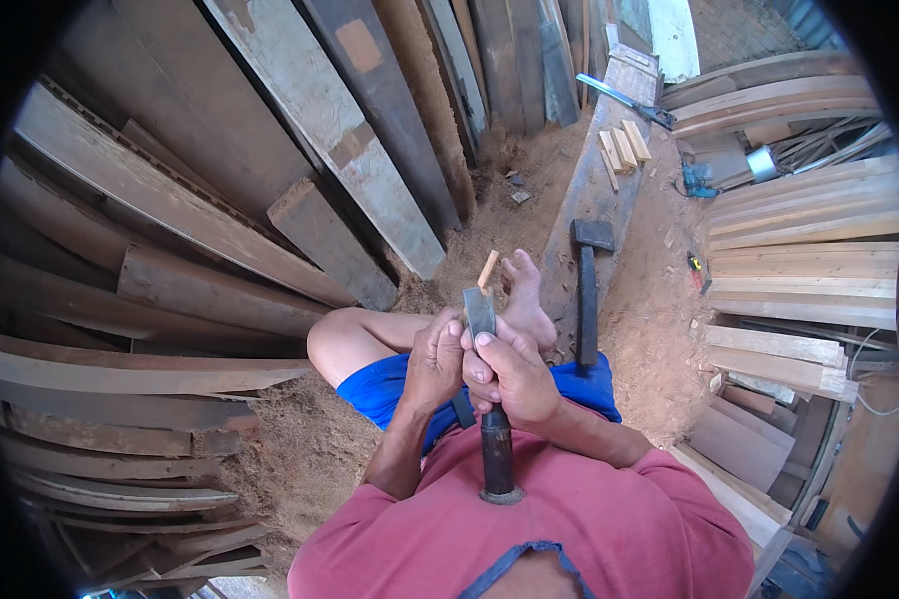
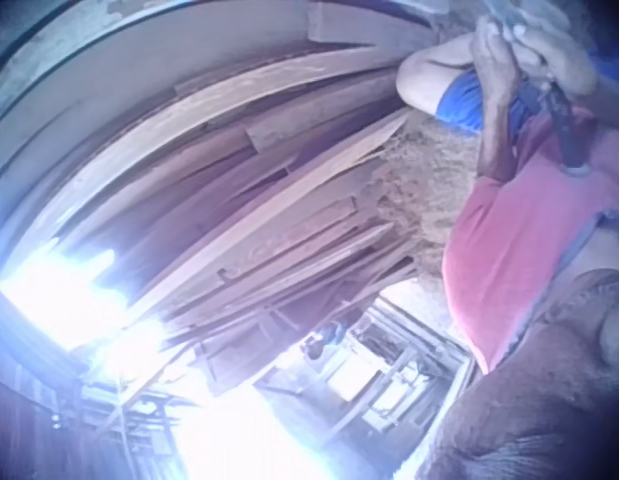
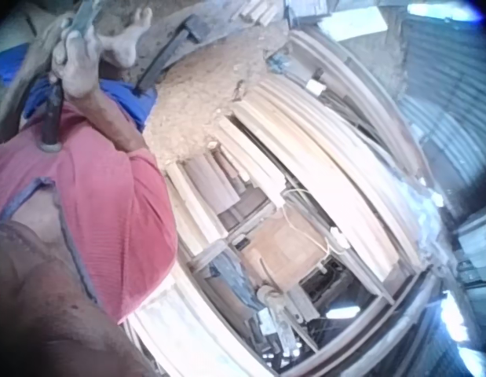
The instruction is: The person shapes and refines a small piece of wood by using a chisel and hammer, holding the wood against their bare foot for stability.
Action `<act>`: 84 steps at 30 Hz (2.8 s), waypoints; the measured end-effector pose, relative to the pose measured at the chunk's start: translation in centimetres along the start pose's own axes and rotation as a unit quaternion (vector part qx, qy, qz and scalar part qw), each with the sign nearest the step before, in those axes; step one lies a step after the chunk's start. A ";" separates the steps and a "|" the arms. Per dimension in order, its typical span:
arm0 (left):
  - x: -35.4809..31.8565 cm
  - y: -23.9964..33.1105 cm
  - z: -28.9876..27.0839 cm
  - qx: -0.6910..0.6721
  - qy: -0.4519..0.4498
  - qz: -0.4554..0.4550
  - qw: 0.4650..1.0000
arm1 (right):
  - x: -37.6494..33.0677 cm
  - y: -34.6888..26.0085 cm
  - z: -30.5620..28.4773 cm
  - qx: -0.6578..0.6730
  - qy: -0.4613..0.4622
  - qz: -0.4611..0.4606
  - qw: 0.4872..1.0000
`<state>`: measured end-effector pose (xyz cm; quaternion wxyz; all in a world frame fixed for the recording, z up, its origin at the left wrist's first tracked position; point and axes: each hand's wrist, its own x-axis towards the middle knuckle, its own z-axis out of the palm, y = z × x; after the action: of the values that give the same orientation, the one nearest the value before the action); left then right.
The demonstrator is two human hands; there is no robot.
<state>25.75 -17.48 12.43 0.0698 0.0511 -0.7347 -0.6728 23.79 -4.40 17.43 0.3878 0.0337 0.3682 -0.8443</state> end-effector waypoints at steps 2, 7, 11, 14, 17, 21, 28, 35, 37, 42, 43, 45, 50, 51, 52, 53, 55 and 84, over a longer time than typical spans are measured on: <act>-2.1 -1.7 -1.0 0.139 -0.042 0.061 0.988 | -1.0 -1.1 -0.7 -0.005 0.025 -0.060 0.998; -6.5 -3.9 -2.5 -0.097 -0.099 -0.219 0.966 | -4.0 -5.3 -3.8 -0.006 0.064 -0.186 0.980; -3.6 -3.7 -0.4 -0.459 -0.132 -0.242 0.845 | 1.0 -4.3 -5.1 -0.165 0.071 -0.095 0.979; -1.5 -2.8 0.1 -0.569 -0.183 -0.250 0.761 | 1.9 -4.6 -4.0 -0.215 0.022 -0.104 0.971; -1.0 -1.1 1.0 -0.540 -0.170 -0.271 0.779 | 3.1 -4.5 -5.0 -0.280 0.047 -0.151 0.947; -0.9 -2.3 1.1 -0.401 -0.146 -0.193 0.883 | 3.7 -4.3 -5.5 -0.274 0.119 -0.139 0.944; 1.0 -4.3 1.4 -0.365 -0.053 -0.196 0.908 | 4.0 -2.3 -4.7 -0.017 0.113 -0.147 0.982; 4.4 -3.6 0.1 -0.291 0.015 -0.125 0.948 | 2.6 1.0 -0.8 0.055 0.011 0.029 0.998; 4.0 -3.0 -0.8 -0.170 -0.027 -0.082 0.982 | 2.2 1.2 -0.5 0.064 0.001 0.036 0.997; 2.4 -1.0 -0.9 0.008 0.006 0.027 1.000 | 1.0 0.7 0.2 -0.004 0.011 0.014 1.000; 2.1 -0.2 -0.8 0.041 0.022 0.022 0.999 | 0.9 0.5 0.2 -0.004 0.011 0.014 1.000; 0.1 -0.1 -1.0 0.071 0.036 0.017 0.997 | 0.1 -0.3 -0.4 -0.024 0.063 -0.041 0.997; -7.0 -6.6 -2.3 -0.182 -0.012 -0.211 0.960 | -2.7 -4.2 -2.5 -0.012 0.075 -0.129 0.989; -6.2 -6.1 -1.9 -0.186 -0.013 -0.208 0.960 | -1.5 -4.4 -3.5 -0.081 0.089 -0.118 0.986; -5.4 -4.8 -1.4 -0.307 -0.023 -0.227 0.924 | -0.7 -4.3 -4.3 -0.146 0.104 -0.101 0.979; -4.6 -4.0 -0.9 -0.423 -0.031 -0.242 0.872 | 0.0 -4.0 -4.8 -0.147 0.107 -0.097 0.979; -3.1 -3.4 -0.5 -0.469 -0.058 -0.239 0.848 | 1.9 -3.6 -4.3 -0.207 0.060 -0.093 0.972; 4.2 -3.4 -2.2 -0.204 -0.029 -0.123 0.971 | 2.2 2.1 0.9 0.032 -0.008 0.051 0.998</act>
<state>21.96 -20.69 9.36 -0.0258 0.1065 -0.5720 -0.8129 23.86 -7.28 16.11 0.4320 0.0579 0.3356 -0.8351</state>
